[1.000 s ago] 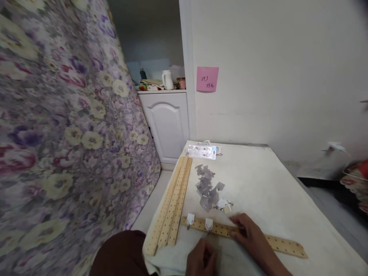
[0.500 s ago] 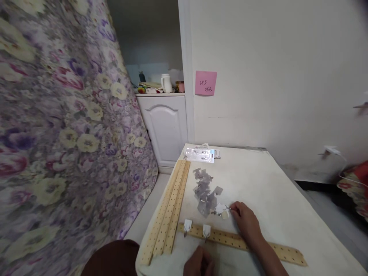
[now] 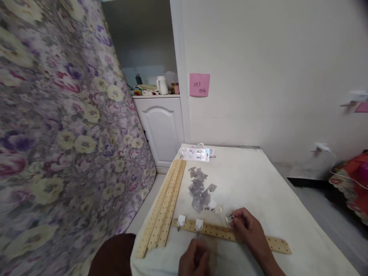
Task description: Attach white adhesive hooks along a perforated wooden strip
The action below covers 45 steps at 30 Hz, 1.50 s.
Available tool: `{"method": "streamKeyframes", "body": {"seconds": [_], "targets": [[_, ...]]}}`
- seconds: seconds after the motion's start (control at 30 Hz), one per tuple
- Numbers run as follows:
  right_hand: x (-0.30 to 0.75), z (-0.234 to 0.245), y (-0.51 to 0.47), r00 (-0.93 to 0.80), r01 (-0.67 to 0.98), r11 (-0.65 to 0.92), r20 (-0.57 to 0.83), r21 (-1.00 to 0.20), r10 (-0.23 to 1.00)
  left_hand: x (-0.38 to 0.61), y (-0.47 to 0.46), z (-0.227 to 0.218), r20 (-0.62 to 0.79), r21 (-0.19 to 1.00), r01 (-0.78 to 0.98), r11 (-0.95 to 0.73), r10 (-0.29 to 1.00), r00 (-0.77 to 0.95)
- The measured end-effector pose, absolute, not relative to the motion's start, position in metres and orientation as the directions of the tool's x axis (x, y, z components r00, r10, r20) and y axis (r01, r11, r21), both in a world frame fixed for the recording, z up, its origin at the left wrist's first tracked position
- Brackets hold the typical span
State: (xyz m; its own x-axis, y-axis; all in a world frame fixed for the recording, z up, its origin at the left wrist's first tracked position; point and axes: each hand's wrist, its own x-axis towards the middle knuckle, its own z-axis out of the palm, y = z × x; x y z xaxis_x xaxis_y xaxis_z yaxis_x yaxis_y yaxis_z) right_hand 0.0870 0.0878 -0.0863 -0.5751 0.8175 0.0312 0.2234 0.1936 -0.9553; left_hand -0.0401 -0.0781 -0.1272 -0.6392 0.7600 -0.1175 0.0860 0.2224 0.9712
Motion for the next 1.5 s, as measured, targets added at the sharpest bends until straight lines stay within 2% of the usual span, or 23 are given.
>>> {"method": "streamKeyframes", "body": {"seconds": [0.17,0.37,0.5,0.6,0.83,1.03,1.17,1.27,1.37,1.5], "targets": [[0.095,-0.072,0.065,-0.623,0.159,0.170,0.034,-0.973,0.781,-0.017,-0.061,-0.110,-0.254,0.961,-0.221,0.165,0.841,-0.478],[0.100,-0.074,0.053,-0.628,0.153,0.231,0.086,-0.961,0.773,-0.004,-0.048,-0.088,-0.322,0.898,-0.416,0.142,0.857,-0.403],[0.100,-0.082,0.047,-0.604,0.119,0.312,0.181,-0.942,0.776,0.006,-0.047,-0.086,-0.447,0.779,-0.607,0.160,0.820,-0.357],[0.099,-0.086,0.043,-0.605,0.082,0.340,0.224,-0.937,0.764,0.010,-0.047,-0.087,-0.482,0.688,-0.708,0.159,0.830,-0.281],[0.102,-0.092,0.043,-0.619,0.087,0.385,0.253,-0.919,0.743,0.007,-0.047,-0.086,-0.517,0.671,-0.719,0.181,0.809,-0.279],[0.107,-0.095,0.043,-0.695,0.064,0.461,0.292,-0.885,0.657,0.005,-0.048,-0.090,-0.503,0.681,-0.717,0.145,0.805,-0.315],[0.108,-0.094,0.042,-0.703,0.027,0.433,0.290,-0.901,0.649,0.004,-0.048,-0.090,-0.521,0.713,-0.681,0.165,0.774,-0.359],[0.108,-0.094,0.041,-0.644,0.095,0.315,0.183,-0.944,0.743,0.003,-0.050,-0.089,-0.506,0.745,-0.640,0.185,0.782,-0.363],[0.108,-0.097,0.041,-0.642,0.210,0.202,0.021,-0.957,0.767,0.005,-0.051,-0.091,-0.532,0.758,-0.604,0.246,0.769,-0.355],[0.107,-0.103,0.041,-0.664,0.279,0.207,-0.032,-0.938,0.747,0.008,-0.052,-0.097,-0.520,0.750,-0.612,0.252,0.796,-0.309]]}}
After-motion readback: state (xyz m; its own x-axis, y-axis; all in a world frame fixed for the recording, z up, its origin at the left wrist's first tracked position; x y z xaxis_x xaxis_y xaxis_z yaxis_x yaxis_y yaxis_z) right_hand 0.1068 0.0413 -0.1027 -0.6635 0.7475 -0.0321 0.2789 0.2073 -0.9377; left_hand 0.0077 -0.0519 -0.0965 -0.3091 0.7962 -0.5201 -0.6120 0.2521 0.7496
